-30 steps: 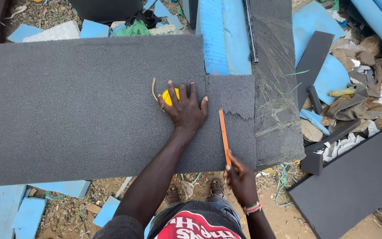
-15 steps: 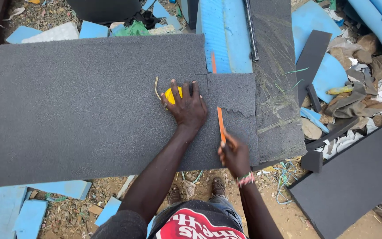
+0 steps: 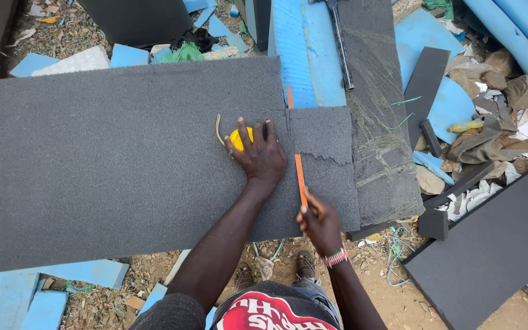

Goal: Measuring and cutting large foam sheets using a tape measure and a blade for upholstery work

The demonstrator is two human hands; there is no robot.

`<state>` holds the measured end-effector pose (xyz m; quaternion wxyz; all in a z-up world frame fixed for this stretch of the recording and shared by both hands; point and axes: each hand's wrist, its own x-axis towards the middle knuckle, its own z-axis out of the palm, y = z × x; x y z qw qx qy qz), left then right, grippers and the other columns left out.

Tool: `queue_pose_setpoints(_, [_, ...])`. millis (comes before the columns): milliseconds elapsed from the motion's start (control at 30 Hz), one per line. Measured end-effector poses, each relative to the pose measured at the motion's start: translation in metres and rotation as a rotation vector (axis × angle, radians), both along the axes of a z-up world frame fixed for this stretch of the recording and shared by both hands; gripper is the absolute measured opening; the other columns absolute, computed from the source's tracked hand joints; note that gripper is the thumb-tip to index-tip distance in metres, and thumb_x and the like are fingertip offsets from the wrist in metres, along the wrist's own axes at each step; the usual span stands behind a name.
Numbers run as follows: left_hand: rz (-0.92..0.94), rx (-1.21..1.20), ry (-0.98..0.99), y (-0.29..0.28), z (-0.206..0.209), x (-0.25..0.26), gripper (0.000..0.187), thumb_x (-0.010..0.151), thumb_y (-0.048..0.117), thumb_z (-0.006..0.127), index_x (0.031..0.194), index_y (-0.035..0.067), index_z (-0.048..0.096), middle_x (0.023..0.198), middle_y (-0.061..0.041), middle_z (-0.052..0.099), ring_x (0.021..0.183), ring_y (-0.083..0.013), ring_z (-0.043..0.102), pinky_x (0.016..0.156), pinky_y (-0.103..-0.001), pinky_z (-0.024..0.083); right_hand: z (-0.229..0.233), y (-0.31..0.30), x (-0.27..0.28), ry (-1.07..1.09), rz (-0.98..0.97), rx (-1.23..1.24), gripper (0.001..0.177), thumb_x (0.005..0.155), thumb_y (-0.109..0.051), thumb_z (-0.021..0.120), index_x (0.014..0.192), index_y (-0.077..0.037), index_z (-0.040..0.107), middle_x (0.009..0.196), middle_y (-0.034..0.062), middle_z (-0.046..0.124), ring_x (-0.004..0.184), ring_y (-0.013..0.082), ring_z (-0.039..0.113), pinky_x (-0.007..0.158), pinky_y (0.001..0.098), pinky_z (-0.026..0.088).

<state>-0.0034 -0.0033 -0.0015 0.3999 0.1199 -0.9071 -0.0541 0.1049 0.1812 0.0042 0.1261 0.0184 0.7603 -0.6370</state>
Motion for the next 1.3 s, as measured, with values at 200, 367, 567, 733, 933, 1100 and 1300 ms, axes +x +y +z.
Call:
queue_pose_setpoints(200, [0.052, 0.019, -0.017, 0.002, 0.009, 0.005, 0.047, 0.091, 0.026, 0.062, 0.136, 0.015, 0.074, 0.132, -0.006, 0.066, 0.152, -0.0448, 0.044, 0.113, -0.078, 0.031, -0.027, 0.014, 0.031, 0.002, -0.001, -0.039, 0.058, 0.104, -0.013, 0.064, 0.161, -0.014, 0.055, 0.075, 0.0074, 0.073, 0.053, 0.0116, 0.057, 0.045, 0.0287, 0.051])
queue_pose_setpoints(367, [0.051, 0.057, -0.065, 0.001, 0.002, 0.005, 0.05, 0.087, 0.03, 0.064, 0.136, 0.02, 0.072, 0.137, -0.004, 0.065, 0.153, -0.0433, 0.043, 0.115, -0.078, 0.028, -0.029, 0.005, 0.022, 0.04, 0.031, -0.013, 0.056, 0.104, -0.01, 0.065, 0.159, -0.011, 0.056, 0.077, 0.0091, 0.074, 0.053, 0.0117, 0.059, 0.043, 0.0271, 0.052])
queue_pose_setpoints(567, [0.054, 0.048, -0.049, 0.0, 0.003, 0.002, 0.044, 0.091, 0.025, 0.061, 0.133, 0.019, 0.072, 0.131, -0.005, 0.067, 0.15, -0.0427, 0.047, 0.113, -0.078, 0.031, -0.029, 0.026, 0.071, -0.063, 0.024, -0.049, 0.057, 0.103, -0.016, 0.064, 0.16, -0.014, 0.057, 0.073, 0.0085, 0.074, 0.052, 0.0117, 0.057, 0.041, 0.027, 0.048])
queue_pose_setpoints(733, [0.021, 0.019, -0.219, -0.014, -0.009, 0.001, 0.061, 0.085, 0.029, 0.067, 0.145, 0.022, 0.067, 0.147, -0.004, 0.06, 0.15, -0.0397, 0.042, 0.111, -0.075, 0.033, -0.033, 0.007, 0.033, -0.012, 0.021, -0.033, 0.056, 0.106, -0.01, 0.063, 0.161, -0.011, 0.055, 0.076, 0.0075, 0.074, 0.052, 0.011, 0.06, 0.041, 0.0238, 0.053])
queue_pose_setpoints(933, [-0.048, -0.002, -0.226, -0.025, -0.004, 0.002, 0.045, 0.099, 0.045, 0.065, 0.14, 0.025, 0.067, 0.142, 0.0, 0.065, 0.142, -0.0355, 0.048, 0.103, -0.069, 0.037, -0.036, 0.017, 0.052, -0.025, 0.1, -0.093, 0.06, 0.106, -0.011, 0.063, 0.164, -0.014, 0.05, 0.077, 0.0063, 0.075, 0.052, 0.0092, 0.059, 0.041, 0.023, 0.054])
queue_pose_setpoints(1100, [-0.055, 0.06, -0.304, -0.028, 0.007, -0.006, 0.028, 0.098, 0.036, 0.072, 0.124, 0.027, 0.074, 0.122, -0.004, 0.069, 0.131, -0.0346, 0.056, 0.1, -0.07, 0.04, -0.042, 0.047, 0.101, -0.037, 0.118, -0.045, 0.058, 0.104, -0.013, 0.063, 0.161, -0.012, 0.053, 0.076, 0.0087, 0.076, 0.05, 0.0116, 0.061, 0.04, 0.0262, 0.055])
queue_pose_setpoints(1300, [-0.204, 0.068, -0.755, -0.02, 0.083, -0.032, 0.105, 0.085, 0.078, 0.076, 0.168, 0.026, 0.037, 0.155, -0.011, 0.05, 0.136, -0.0402, 0.05, 0.1, -0.069, 0.04, -0.059, 0.112, 0.124, -0.159, 0.141, -0.058, 0.064, 0.1, -0.016, 0.067, 0.163, -0.016, 0.053, 0.075, 0.0137, 0.079, 0.052, 0.0182, 0.064, 0.046, 0.031, 0.051])
